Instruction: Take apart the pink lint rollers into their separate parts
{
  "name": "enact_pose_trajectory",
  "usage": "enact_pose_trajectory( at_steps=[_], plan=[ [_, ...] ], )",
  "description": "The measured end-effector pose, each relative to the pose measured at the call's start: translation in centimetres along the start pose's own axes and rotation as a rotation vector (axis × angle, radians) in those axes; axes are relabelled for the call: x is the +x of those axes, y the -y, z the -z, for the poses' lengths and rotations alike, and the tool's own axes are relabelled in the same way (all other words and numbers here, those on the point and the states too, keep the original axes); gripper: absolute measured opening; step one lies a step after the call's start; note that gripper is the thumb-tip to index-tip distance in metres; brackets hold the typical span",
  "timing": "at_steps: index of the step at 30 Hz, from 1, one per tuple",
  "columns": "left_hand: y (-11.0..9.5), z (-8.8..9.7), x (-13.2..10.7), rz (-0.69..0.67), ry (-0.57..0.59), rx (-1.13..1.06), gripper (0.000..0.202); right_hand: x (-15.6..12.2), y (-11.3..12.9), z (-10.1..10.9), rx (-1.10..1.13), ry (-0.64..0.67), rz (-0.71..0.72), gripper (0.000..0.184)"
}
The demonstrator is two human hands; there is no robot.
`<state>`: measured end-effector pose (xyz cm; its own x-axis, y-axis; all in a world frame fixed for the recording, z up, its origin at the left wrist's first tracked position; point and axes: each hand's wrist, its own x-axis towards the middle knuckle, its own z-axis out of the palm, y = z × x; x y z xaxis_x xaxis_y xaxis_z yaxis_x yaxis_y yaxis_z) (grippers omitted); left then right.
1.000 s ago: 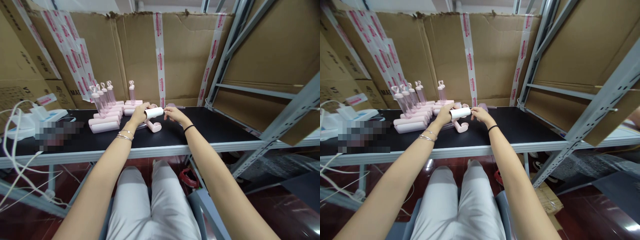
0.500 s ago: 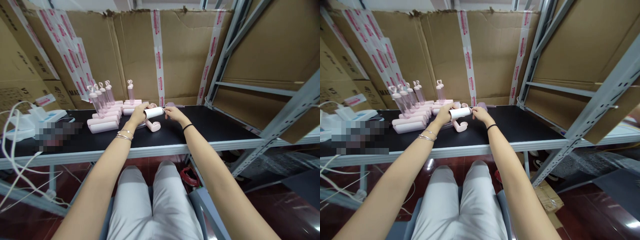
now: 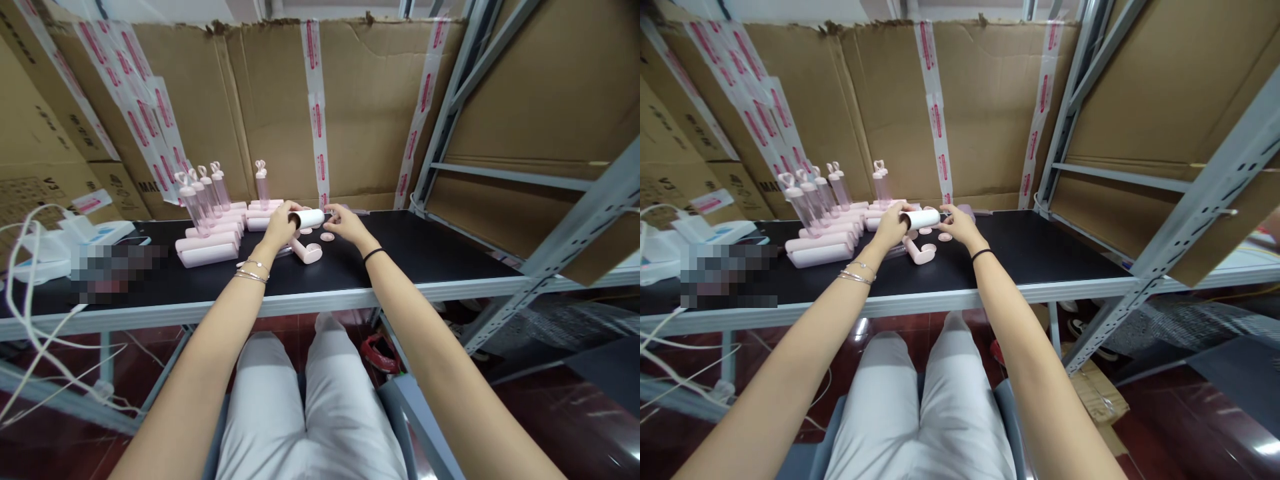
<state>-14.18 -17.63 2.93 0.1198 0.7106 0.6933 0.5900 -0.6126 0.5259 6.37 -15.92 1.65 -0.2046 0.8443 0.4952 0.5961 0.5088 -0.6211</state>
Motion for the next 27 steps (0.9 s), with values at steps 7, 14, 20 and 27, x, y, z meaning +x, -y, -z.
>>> enact_pose_trajectory(
  at_steps=[7,14,20,27],
  plan=[
    [-0.9,-0.5,-0.1,0.139,0.088,-0.338,0.025,-0.1,0.5,0.3,0.125,-0.014,0.159,0.061],
    [-0.1,0.0,0.6,0.096,0.116,-0.242,0.03,-0.1,0.5,1.1,0.06,-0.153,0.125,0.05],
    [2.1,2.8,0.5,0.264,0.361,0.292,0.019,-0.3,-0.8,2.4,-0.088,-0.506,-0.255,0.037],
    [3.2,4.6,-0.4,0.244,0.782,0.247,0.031,-0.6,-1.3,3.0,-0.169,-0.726,-0.482,0.036]
  ],
)
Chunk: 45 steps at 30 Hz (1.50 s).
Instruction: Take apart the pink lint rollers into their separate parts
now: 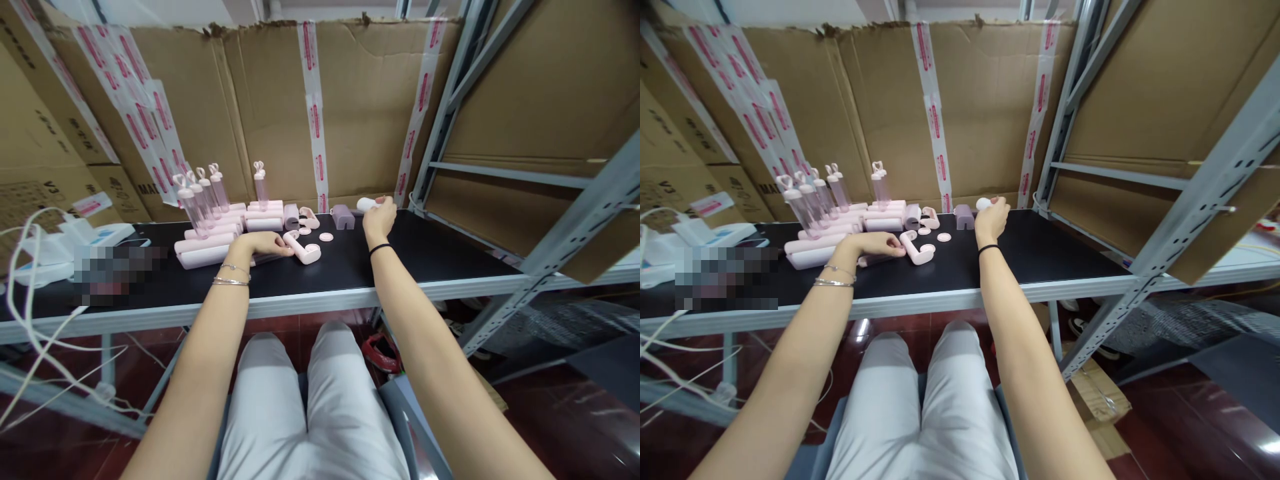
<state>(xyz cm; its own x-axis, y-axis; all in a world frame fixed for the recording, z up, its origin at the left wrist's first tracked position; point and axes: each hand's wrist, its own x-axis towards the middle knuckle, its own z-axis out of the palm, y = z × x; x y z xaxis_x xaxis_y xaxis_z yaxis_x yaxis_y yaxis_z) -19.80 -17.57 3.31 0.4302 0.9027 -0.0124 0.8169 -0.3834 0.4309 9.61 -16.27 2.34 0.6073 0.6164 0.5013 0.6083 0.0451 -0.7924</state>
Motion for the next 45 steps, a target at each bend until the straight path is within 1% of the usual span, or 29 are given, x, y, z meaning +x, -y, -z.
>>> enact_pose_trajectory(
  at_steps=[1,2,6,8,10,12,14,16,19,21,23,26,29,33,37,41,45],
  plan=[
    [-0.1,-0.2,0.1,-0.013,-0.004,0.011,0.031,0.1,-0.1,-0.1,-0.012,0.036,-0.017,0.037],
    [-0.2,-0.4,0.3,-0.004,-0.009,0.019,0.031,0.2,-0.3,-0.1,-0.029,0.1,-0.023,0.037],
    [-0.5,-0.9,0.7,0.08,-0.024,0.04,0.027,0.2,-0.8,-0.5,-0.152,0.449,0.011,0.035],
    [-0.8,-0.9,0.7,0.067,-0.051,0.055,0.024,0.1,-0.7,-0.6,-0.226,0.523,0.027,0.036],
    [-1.2,-0.8,0.5,0.006,-0.107,0.037,0.022,-0.2,-0.2,-0.6,-0.264,0.51,0.068,0.034],
    [-2.0,-0.8,0.2,-0.081,-0.209,-0.008,0.027,-0.5,0.4,-0.7,-0.254,0.468,0.142,0.031],
    [-2.9,-0.8,-0.1,-0.16,-0.316,-0.043,0.032,-0.8,1.1,-0.9,-0.214,0.464,0.225,0.031],
    [-3.8,-0.9,-0.3,-0.204,-0.378,-0.055,0.027,-1.2,1.6,-1.1,-0.151,0.494,0.323,0.032],
    [-4.7,-1.2,-0.4,-0.216,-0.428,-0.072,0.021,-1.9,2.1,-1.1,0.034,0.584,0.532,0.034],
    [-4.8,-1.3,-0.3,-0.241,-0.476,-0.085,0.024,-2.6,2.4,-0.9,0.168,0.642,0.671,0.033],
    [-4.5,-1.4,0.0,-0.292,-0.528,-0.085,0.028,-3.4,2.9,-0.5,0.255,0.667,0.774,0.033],
    [-3.9,-1.5,0.4,-0.346,-0.582,-0.051,0.031,-4.6,3.7,0.1,0.275,0.716,0.883,0.029],
    [-3.6,-1.6,0.7,-0.334,-0.589,-0.004,0.027,-5.4,4.2,0.2,0.197,0.781,0.947,0.023],
    [-3.7,-1.8,0.7,-0.282,-0.577,0.051,0.013,-5.8,4.3,0.1,0.092,0.745,0.954,0.023],
    [-3.5,-2.0,0.8,-0.271,-0.551,0.031,0.008,-6.0,4.6,0.6,0.026,0.741,0.957,0.024],
    [-3.3,-2.2,0.9,-0.284,-0.533,0.018,0.011,-6.2,4.9,1.3,-0.094,0.732,0.984,0.025],
    [-3.6,-2.2,0.9,-0.352,-0.52,0.013,0.021,-6.5,5.1,1.5,-0.23,0.673,1.045,0.026]
  ],
)
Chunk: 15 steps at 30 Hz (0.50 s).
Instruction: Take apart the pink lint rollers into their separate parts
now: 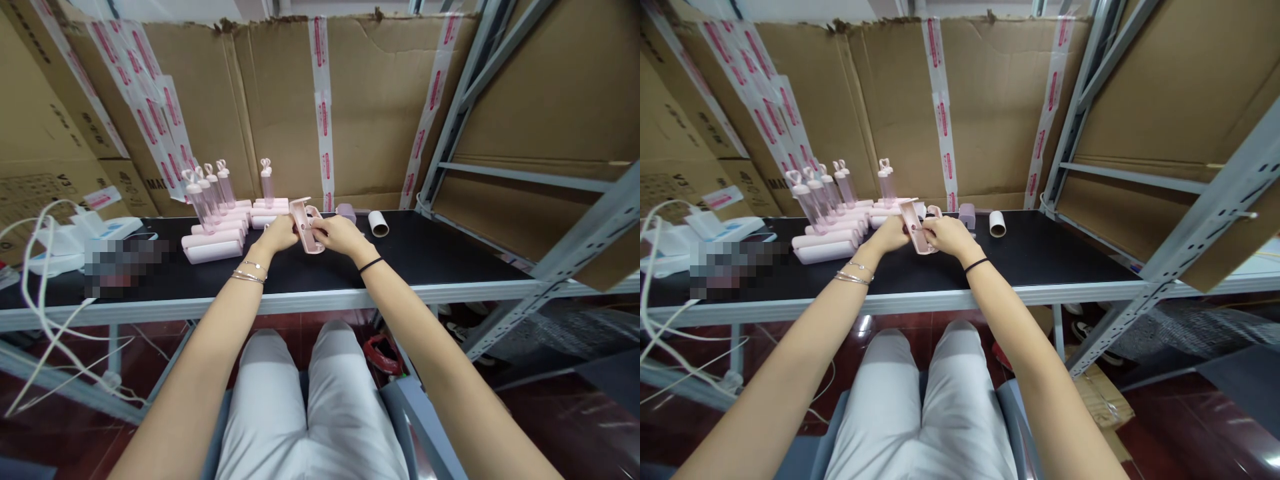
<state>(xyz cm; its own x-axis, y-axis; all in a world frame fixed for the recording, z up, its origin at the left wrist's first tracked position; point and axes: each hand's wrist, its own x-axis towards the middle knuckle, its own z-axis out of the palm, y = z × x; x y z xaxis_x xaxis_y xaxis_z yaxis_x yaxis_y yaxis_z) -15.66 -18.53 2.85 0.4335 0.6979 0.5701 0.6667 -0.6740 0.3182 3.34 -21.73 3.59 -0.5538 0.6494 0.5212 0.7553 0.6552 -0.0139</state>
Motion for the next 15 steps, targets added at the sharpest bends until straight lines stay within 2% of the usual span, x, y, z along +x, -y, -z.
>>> enact_pose_trajectory(
  at_steps=[3,8,12,15],
  plan=[
    [-0.02,0.03,0.06,-0.006,-0.017,-0.001,0.025,0.04,0.3,-0.1,-0.08,-0.003,-0.008,0.027],
    [0.2,-0.04,0.05,0.055,-0.038,0.022,0.019,0.18,0.66,-0.13,-0.116,-0.012,-0.065,0.029],
    [0.17,0.08,-0.12,0.04,0.027,0.099,0.02,0.1,0.82,-0.11,-0.146,0.014,-0.035,0.032],
    [0.0,0.29,-0.31,0.076,0.088,0.272,0.019,0.02,0.99,-0.18,-0.192,0.049,0.005,0.032]
  ],
)
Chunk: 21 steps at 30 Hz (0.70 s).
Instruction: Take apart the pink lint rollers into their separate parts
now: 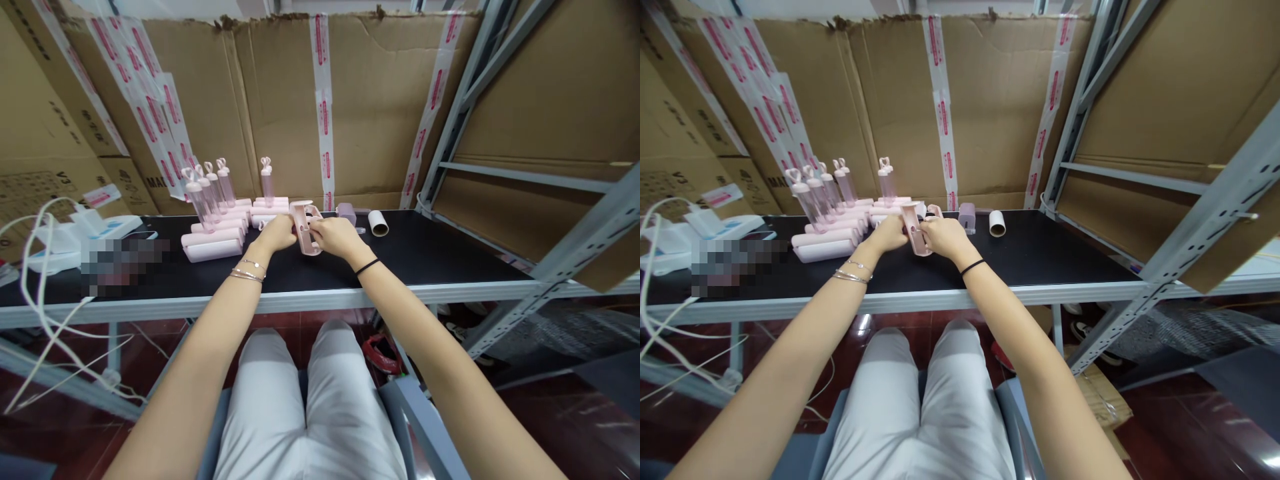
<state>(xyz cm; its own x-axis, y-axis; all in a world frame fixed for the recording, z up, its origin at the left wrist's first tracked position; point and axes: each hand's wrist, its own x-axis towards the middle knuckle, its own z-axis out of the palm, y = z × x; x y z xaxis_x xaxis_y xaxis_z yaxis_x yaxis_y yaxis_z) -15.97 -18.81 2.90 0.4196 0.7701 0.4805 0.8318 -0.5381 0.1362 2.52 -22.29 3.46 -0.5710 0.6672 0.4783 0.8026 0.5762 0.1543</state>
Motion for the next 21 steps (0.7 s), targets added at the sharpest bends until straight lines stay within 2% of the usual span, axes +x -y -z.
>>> enact_pose_trajectory(
  at_steps=[5,21],
  plan=[
    [-0.5,0.27,-0.23,0.073,0.075,0.291,0.018,0.14,0.08,-0.49,-0.075,0.058,0.089,0.024],
    [-0.72,0.3,-0.03,0.052,0.12,0.463,0.026,0.44,0.5,-0.44,-0.101,0.066,0.067,0.024]
  ],
)
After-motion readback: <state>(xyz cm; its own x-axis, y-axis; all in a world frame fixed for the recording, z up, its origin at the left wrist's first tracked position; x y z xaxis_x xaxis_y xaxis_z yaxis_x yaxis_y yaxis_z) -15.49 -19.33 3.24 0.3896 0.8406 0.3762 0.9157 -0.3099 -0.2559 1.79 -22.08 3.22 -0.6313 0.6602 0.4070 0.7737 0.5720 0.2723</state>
